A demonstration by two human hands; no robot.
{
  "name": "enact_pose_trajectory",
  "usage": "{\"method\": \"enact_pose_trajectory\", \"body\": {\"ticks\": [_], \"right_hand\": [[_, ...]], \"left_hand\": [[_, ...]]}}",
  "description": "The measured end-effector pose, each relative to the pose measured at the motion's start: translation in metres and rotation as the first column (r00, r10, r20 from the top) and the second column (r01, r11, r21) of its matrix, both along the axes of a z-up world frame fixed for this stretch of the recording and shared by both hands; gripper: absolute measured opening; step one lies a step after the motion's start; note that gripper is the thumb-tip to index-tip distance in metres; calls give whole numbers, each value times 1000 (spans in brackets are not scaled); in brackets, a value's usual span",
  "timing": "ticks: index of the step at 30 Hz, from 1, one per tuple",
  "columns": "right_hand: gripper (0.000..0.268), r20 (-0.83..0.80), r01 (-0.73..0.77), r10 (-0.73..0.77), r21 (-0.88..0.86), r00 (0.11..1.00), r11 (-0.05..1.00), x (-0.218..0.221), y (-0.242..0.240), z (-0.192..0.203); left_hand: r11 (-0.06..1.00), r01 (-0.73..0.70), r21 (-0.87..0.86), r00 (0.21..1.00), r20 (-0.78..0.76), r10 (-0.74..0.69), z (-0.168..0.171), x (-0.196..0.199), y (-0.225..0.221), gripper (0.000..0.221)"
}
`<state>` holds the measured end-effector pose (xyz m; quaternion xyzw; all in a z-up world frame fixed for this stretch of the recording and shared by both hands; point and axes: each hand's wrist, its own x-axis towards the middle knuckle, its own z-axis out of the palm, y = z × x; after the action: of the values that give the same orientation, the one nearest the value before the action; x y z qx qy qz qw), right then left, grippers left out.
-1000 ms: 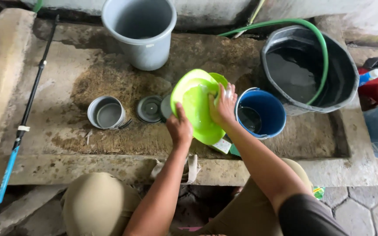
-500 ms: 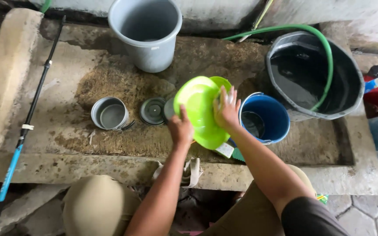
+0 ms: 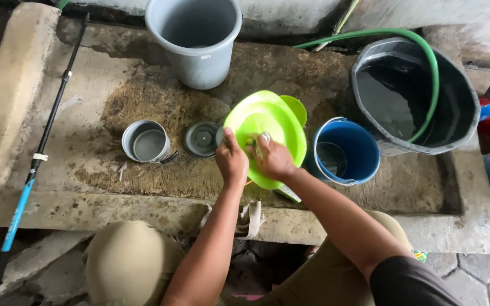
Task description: Washing and scrubbing camping pots and lids using a sponge and buckets of water
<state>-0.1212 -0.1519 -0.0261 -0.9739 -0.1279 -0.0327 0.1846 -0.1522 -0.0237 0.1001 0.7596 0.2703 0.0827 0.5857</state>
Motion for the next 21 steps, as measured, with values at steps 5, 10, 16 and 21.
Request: {"method": "enact_pose_trajectory", "body": {"ticks": [5, 10, 16, 21], "right_hand": [[41, 453, 48, -27, -35, 891, 998, 18, 4, 34], [49, -20, 108, -107, 77, 994, 991, -23, 13, 19], [53, 159, 257, -252, -16, 955, 966, 2, -25, 29], [60, -86, 392, -383, 259, 920, 883, 41, -20, 31]], "left_hand": [[992, -8, -123, 1000, 24, 11, -14, -12, -21, 73], [969, -179, -169, 981, 38, 188, -15, 0, -10, 73], [965, -195, -176, 975, 71, 210, -21, 7, 4, 70], [994, -46, -96, 999, -21, 44, -38, -8, -19, 76]]}}
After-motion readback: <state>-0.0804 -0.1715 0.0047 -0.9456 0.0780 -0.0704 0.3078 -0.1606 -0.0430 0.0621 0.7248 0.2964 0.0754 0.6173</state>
